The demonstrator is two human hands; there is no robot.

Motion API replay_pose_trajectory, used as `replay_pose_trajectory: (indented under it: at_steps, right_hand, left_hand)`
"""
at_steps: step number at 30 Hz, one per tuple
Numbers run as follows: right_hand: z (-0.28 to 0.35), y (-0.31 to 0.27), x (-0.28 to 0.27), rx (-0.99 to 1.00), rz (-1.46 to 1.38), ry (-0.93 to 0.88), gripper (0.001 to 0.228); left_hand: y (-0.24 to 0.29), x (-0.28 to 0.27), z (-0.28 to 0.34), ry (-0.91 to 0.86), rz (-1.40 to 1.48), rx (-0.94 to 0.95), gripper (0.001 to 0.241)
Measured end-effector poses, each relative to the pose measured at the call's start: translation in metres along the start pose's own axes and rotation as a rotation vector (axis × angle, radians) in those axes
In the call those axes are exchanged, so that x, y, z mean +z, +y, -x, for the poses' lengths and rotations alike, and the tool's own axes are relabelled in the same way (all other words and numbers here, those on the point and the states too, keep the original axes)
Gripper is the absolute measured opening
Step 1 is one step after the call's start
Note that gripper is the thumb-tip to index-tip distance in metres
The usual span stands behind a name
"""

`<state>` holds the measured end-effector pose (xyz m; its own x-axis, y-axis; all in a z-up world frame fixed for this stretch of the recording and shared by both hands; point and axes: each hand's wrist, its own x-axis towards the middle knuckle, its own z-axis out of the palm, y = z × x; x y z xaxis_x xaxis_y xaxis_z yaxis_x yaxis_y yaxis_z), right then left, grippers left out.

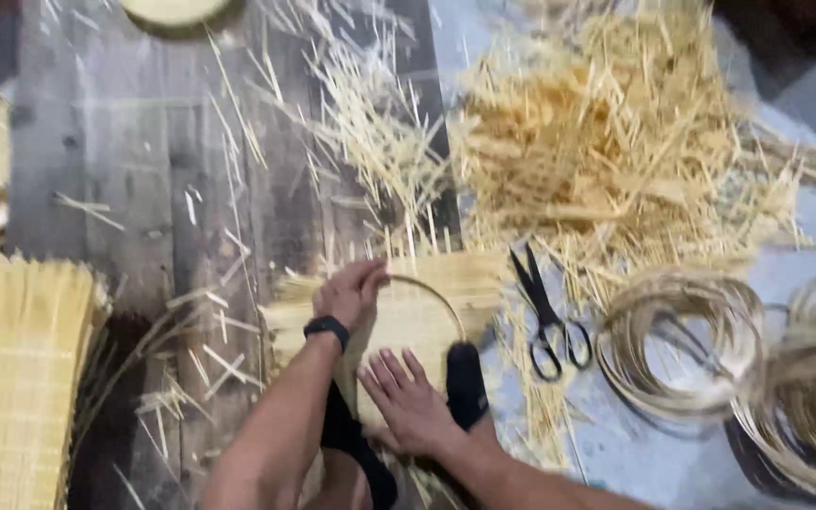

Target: The person sits on the floor and assembles woven bamboo tray bodies. They place a woven bamboo mat over a round wooden mold, fold the mat down around the mold, trim excess bamboo strips with scissors, and fit a bent bamboo rim ring around the edge, repeating the cycle for multiple trays.

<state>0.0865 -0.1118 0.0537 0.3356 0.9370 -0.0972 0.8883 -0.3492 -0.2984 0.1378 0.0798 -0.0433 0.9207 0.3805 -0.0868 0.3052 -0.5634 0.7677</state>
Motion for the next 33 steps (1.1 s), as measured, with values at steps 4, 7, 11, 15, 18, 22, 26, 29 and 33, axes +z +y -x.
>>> replay_pose_trajectory:
  at_steps: [4,7,11,15,18,22,26,29,33]
  right_hand:
    - [-0.014,0.086,0.044,-0.024,-0.198,0.188,0.018]
    - [-0.061,0.113,0.020,0.039,-0.369,0.573,0.037]
    - [-0.086,0.131,-0.009,0.082,-0.276,0.492,0.013]
    - [-0.092,0.143,0.013,0.340,-0.467,0.379,0.013]
    - [-0.081,0.135,0.021,0.490,-0.574,0.306,0.016]
    - [-0.093,0.142,0.006,0.697,-0.732,0.228,0.027]
    - [-0.065,0.098,-0.001,0.673,-0.046,0.632,0.028]
    - [-0.074,0.098,0.007,0.936,-0.139,0.436,0.048]
    - [-0.083,0.096,-0.018,1.138,-0.328,0.044,0.060]
  left_hand:
    - [-0.005,-0.011,-0.003,-0.007,-0.132,0.102,0.030]
    - [0.004,-0.008,-0.002,-0.006,-0.254,0.142,0.032]
    - [0.001,-0.003,-0.006,0.010,-0.373,0.171,0.031]
    - [0.023,-0.017,-0.019,-0.207,-0.234,-0.159,0.045]
    - [0.029,-0.023,-0.024,-0.276,-0.188,-0.314,0.053]
    - [-0.055,0.048,-0.067,-0.318,-0.043,-0.357,0.057]
    - [-0.038,0.031,-0.054,-0.326,0.035,-0.410,0.060]
    - [-0.011,0.009,-0.054,-0.281,-0.046,-0.431,0.058]
    - [0.016,-0.008,-0.045,-0.327,-0.072,-0.449,0.061]
